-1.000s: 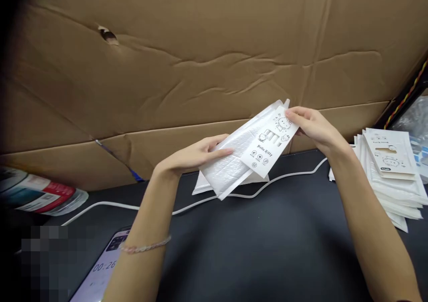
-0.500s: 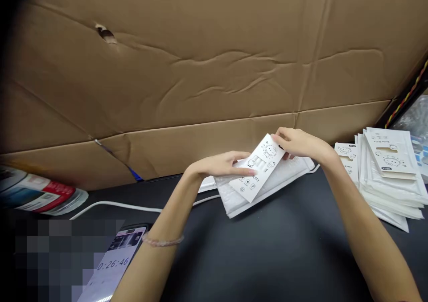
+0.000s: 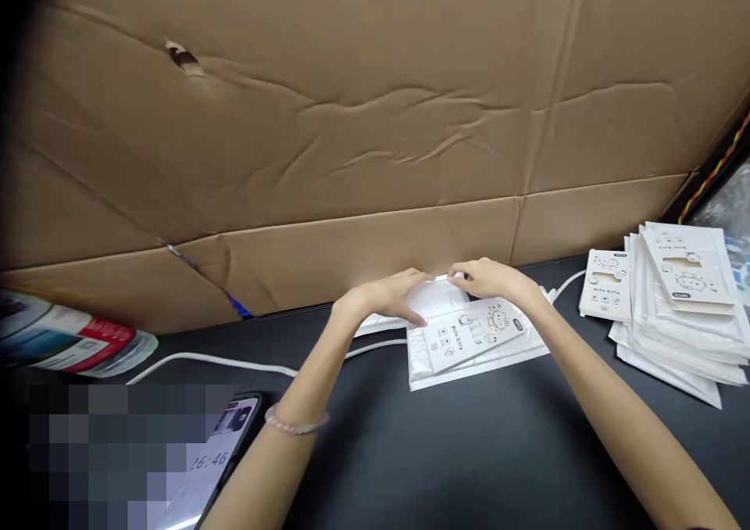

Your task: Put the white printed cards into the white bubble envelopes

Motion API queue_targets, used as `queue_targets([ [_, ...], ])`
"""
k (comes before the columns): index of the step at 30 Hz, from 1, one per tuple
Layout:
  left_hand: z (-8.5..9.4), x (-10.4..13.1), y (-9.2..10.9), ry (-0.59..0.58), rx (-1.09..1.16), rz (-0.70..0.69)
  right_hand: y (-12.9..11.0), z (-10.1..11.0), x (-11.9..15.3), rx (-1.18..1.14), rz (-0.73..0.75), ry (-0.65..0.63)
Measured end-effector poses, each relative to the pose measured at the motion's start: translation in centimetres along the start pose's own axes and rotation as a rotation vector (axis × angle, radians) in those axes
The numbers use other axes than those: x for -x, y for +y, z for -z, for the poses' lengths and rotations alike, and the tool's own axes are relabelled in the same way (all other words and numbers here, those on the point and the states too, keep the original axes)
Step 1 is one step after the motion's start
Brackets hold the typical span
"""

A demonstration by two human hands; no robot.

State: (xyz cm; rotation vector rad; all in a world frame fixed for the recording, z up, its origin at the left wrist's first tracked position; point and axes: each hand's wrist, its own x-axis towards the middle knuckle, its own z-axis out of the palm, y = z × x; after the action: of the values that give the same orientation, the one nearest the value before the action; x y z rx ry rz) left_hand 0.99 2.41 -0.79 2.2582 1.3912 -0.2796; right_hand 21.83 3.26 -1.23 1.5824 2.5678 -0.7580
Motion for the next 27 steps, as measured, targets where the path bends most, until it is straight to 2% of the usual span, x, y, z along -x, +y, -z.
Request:
queue_targets([
  [2,0.0,0.0,-0.1,-0.085,-0.034,0.052,0.3,-0.6,-0.5,0.039,-0.020,-0.029],
  [8,0.2,0.2,-0.8,-0.131,-0.075,0.062,1.9,-1.4,-1.3,0.076,-0.045,0.008],
  [15,-0.1,-0.3,-1.1,-0.157,-0.107,0.125,2.1,-1.2,-1.5,0.007,0.096,0.031],
  [19,0.1,-0.1,-0.6,-0.079,-0.132,0.150,1.5,-0.1,-0.9,-0.138,0.197,0.113],
  [22,0.9,0.9,-0.4,-0.011,-0.136,0.178,1.1,0.8,-0.4,-0.281,0.204,0.196],
  [24,1.5,1.8,-0.1,0.096,-0.159,0.147,0.8,1.2,0.1,-0.338,0.189,0.227],
  [27,2.0,3.0,0.8,0.307,-0.248,0.052,0.5,1.6,0.7,-0.465,0.168,0.161],
])
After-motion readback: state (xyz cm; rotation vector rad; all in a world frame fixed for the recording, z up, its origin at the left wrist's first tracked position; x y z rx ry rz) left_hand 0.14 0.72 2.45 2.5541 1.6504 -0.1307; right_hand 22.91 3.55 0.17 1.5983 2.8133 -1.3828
